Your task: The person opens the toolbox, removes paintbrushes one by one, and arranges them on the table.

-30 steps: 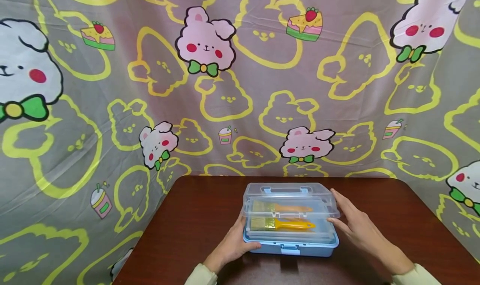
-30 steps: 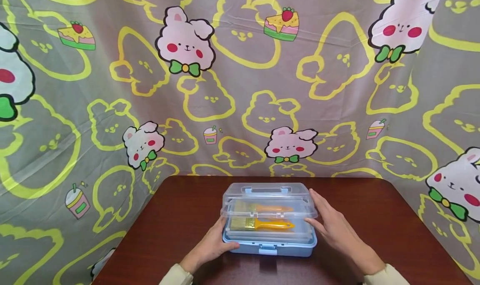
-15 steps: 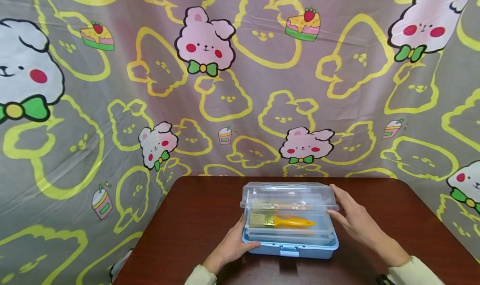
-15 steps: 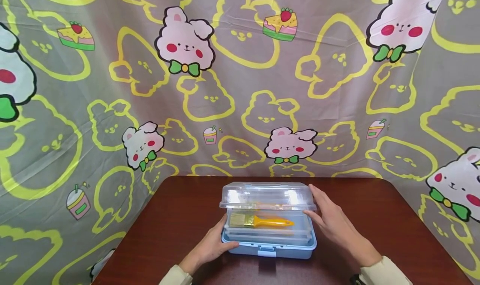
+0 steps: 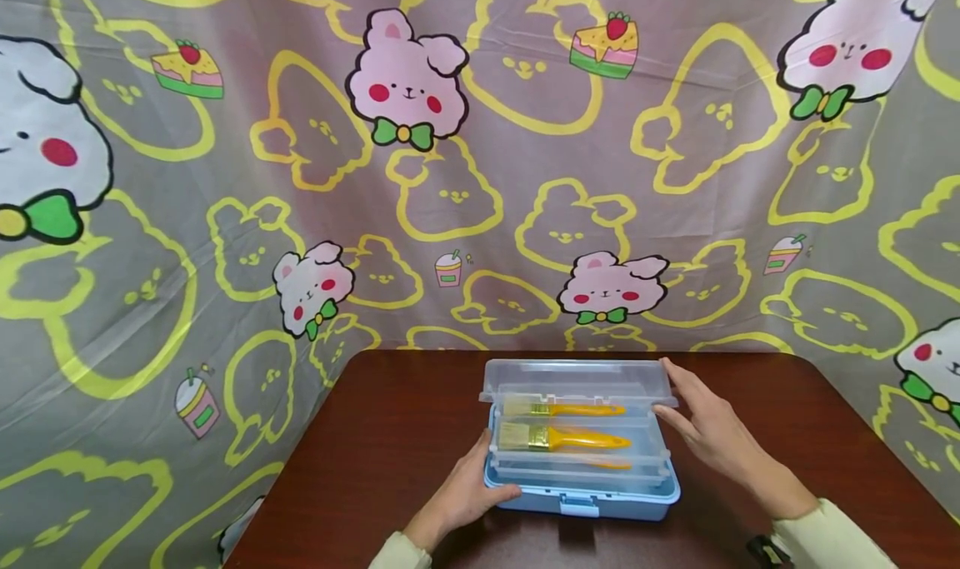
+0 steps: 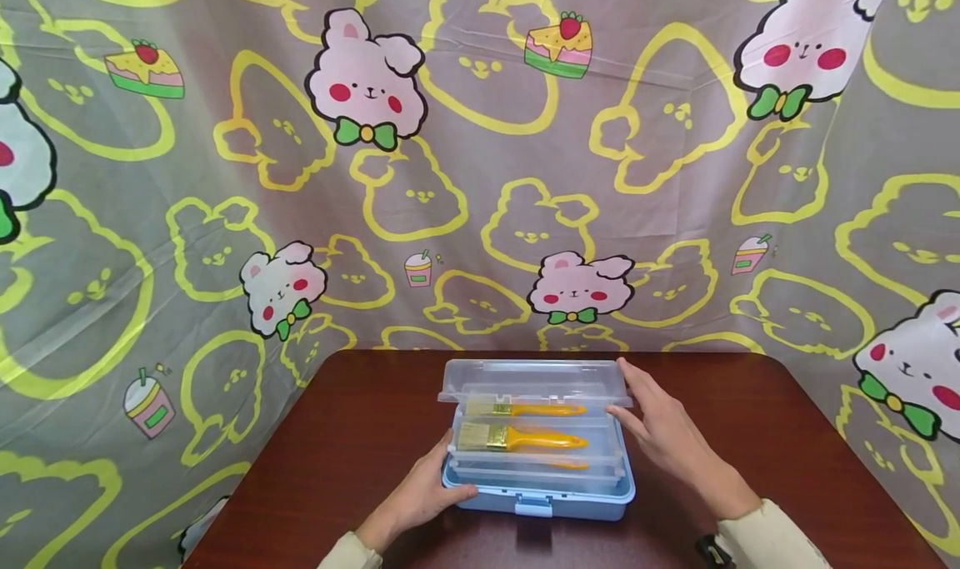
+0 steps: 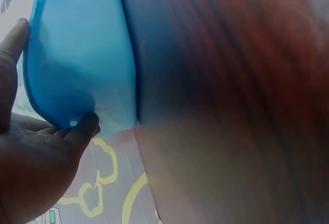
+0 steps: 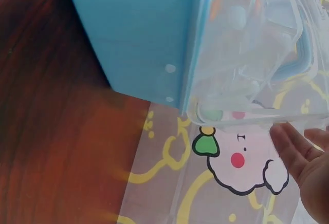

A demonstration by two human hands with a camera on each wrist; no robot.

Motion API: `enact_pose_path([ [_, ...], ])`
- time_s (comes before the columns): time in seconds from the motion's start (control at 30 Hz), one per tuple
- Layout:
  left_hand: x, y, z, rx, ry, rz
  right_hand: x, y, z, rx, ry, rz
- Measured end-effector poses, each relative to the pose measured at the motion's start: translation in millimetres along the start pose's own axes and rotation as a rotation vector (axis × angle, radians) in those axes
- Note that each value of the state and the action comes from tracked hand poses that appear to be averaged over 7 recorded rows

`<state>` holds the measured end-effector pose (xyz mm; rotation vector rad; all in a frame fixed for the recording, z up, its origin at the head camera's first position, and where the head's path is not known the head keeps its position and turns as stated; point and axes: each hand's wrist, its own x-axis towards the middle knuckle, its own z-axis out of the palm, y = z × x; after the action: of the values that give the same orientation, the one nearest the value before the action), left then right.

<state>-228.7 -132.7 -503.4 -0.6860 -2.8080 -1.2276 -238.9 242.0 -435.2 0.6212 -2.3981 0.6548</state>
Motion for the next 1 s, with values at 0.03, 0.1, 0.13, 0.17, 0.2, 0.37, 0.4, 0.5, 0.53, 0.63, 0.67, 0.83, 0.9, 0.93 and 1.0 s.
enact_pose_path([
  [0.03,-0.3,0.5,-0.2,-0.003,-0.002,-0.002,1.4,-0.1,-0.5,0.006,-0.001,0.004],
  [0.1,-1.0,1.6,-0.5,-0.007,-0.006,-0.003,4.2,-0.3,-1.4,0.013,-0.01,0.018],
  [0.13,-1.3,1.9,-0.4,-0.007,-0.007,-0.001,5.5,-0.6,-2.0,0.016,-0.015,0.024],
  [0.17,-1.6,2.2,-0.3,-0.008,-0.005,0.002,6.8,-0.6,-2.4,0.019,-0.018,0.03],
  [0.2,-2.0,2.2,0.0,-0.008,-0.004,0.005,8.1,-0.7,-3.0,0.027,-0.018,0.033],
  [0.37,-3.8,2.0,0.9,-0.006,-0.006,0.007,13.4,0.9,-4.9,0.049,0.008,0.017],
  [0.4,-4.1,1.7,1.0,-0.006,-0.007,0.002,14.4,1.5,-5.1,0.051,0.016,0.011],
  [0.5,-4.9,1.8,0.7,-0.008,-0.01,-0.007,17.2,4.3,-5.2,0.058,0.036,0.005],
  [0.53,-5.2,1.9,0.5,-0.006,-0.009,-0.007,18.0,5.4,-4.9,0.055,0.042,0.009],
  [0.63,-5.9,2.4,0.4,0.007,-0.004,0.0,20.9,6.8,-5.0,0.056,0.055,0.021],
  [0.67,-6.2,2.6,0.5,0.011,-0.004,0.0,21.8,6.7,-4.9,0.056,0.057,0.024],
  [0.83,-8.6,4.2,0.0,0.001,-0.015,-0.028,25.2,5.4,-4.0,0.058,0.051,0.068],
  [0.9,-9.2,5.0,-0.5,-0.007,-0.019,-0.032,27.1,5.1,-3.8,0.063,0.047,0.085],
  [0.93,-9.6,5.3,-0.8,-0.008,-0.02,-0.034,28.2,5.3,-3.8,0.064,0.046,0.091],
  [1.0,-10.0,5.7,-0.9,-0.005,-0.023,-0.038,30.6,6.3,-3.7,0.065,0.044,0.097],
])
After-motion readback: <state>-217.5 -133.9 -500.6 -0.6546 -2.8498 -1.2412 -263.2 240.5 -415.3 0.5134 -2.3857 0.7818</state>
